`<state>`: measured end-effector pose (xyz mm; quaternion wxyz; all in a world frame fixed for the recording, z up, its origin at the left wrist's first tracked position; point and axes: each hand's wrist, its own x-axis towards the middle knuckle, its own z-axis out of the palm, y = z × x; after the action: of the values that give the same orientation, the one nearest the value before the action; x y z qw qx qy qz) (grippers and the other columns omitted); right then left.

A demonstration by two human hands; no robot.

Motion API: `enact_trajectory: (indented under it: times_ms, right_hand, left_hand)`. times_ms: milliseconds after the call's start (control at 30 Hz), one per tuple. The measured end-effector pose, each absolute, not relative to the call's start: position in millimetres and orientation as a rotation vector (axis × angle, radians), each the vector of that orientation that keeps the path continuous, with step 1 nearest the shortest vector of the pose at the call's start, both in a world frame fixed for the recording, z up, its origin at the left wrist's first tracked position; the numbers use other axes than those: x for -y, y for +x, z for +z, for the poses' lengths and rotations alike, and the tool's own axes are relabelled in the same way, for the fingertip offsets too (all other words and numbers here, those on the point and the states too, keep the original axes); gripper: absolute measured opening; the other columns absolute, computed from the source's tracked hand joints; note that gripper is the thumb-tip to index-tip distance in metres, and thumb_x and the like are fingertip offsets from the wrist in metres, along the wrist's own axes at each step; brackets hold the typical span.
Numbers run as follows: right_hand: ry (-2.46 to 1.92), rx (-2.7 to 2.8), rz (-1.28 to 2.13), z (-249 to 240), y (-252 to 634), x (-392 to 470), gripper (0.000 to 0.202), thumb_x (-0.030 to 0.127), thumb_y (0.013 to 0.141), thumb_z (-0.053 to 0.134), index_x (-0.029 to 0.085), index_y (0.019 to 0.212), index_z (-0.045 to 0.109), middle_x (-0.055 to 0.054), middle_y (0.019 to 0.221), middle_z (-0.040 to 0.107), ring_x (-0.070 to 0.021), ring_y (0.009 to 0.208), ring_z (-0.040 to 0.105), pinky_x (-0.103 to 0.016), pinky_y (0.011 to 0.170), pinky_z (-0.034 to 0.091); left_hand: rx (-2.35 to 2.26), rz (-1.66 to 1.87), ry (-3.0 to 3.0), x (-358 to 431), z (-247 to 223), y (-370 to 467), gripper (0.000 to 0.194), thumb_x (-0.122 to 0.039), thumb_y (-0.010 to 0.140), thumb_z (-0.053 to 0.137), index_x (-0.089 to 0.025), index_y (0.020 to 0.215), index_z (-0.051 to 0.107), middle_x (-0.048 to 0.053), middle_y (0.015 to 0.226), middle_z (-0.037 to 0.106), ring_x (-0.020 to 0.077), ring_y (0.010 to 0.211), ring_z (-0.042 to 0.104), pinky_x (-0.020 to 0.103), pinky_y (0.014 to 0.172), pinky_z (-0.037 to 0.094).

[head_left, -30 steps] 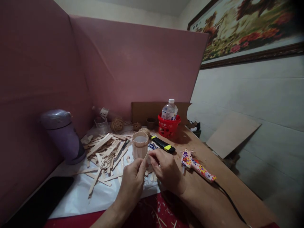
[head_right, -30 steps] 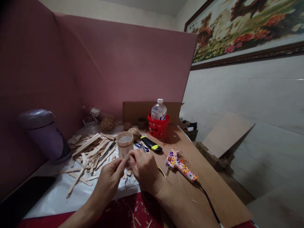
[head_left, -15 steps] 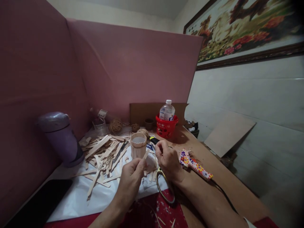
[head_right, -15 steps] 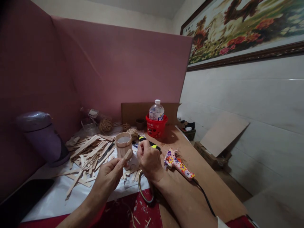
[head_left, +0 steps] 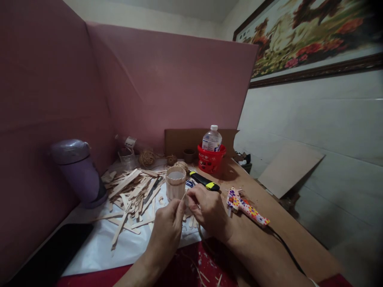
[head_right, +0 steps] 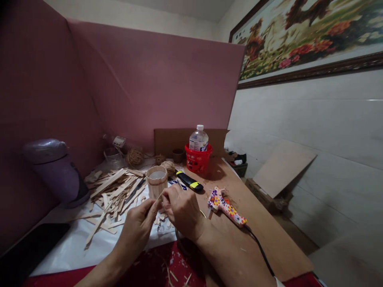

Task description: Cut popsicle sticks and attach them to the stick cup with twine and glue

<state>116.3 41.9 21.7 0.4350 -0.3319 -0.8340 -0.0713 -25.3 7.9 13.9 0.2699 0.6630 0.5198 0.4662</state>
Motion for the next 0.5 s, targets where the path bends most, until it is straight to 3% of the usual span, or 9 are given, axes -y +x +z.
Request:
enact_trajectory:
  times_ms: [100, 200, 367, 500]
  right_hand:
    - [-0.877, 2.057, -0.163, 20, 112, -38, 0.016, 0.018, 0.088, 0.04, 0.017, 0.079, 0.053, -0.004, 0.07, 0.056, -0.0155, 0.06, 0.053, -0.027, 0.057, 0.041]
    - [-0.806, 1.975, 0.082, 19, 111, -37, 0.012, 0.02, 0.086, 0.044, 0.018, 0.077, 0.05, -0.001, 0.068, 0.053, -0.0136, 0.059, 0.051, -0.025, 0.057, 0.041]
    - [-1.047, 1.555, 0.331, 32, 126, -51, 0.017, 0.026, 0.09, 0.041, 0.02, 0.075, 0.046, 0.003, 0.061, 0.049, -0.0119, 0.054, 0.049, -0.023, 0.054, 0.04]
    - [-1.387, 1.864, 0.215, 38, 139, -47, 0.005, 0.018, 0.082, 0.048, 0.018, 0.081, 0.053, -0.004, 0.071, 0.061, -0.0173, 0.064, 0.057, -0.028, 0.061, 0.041]
  left_hand:
    - [-1.423, 1.224, 1.875, -8, 12, -26, 0.031, -0.035, 0.089, 0.044, -0.016, 0.068, 0.058, -0.003, 0.054, 0.049, 0.0111, 0.05, 0.041, 0.024, 0.053, 0.028]
    - [-1.41, 1.232, 1.809, -10, 13, -26, 0.032, -0.036, 0.088, 0.044, -0.016, 0.066, 0.057, -0.002, 0.054, 0.049, 0.0116, 0.051, 0.042, 0.023, 0.052, 0.029]
    - [-1.415, 1.339, 1.628, -12, 18, -29, 0.035, -0.042, 0.086, 0.046, -0.017, 0.064, 0.056, -0.004, 0.051, 0.042, 0.0112, 0.05, 0.036, 0.023, 0.048, 0.026]
    - [-1.35, 1.407, 1.599, -13, 20, -33, 0.035, -0.043, 0.085, 0.048, -0.017, 0.063, 0.057, -0.004, 0.052, 0.041, 0.0105, 0.051, 0.035, 0.022, 0.047, 0.025]
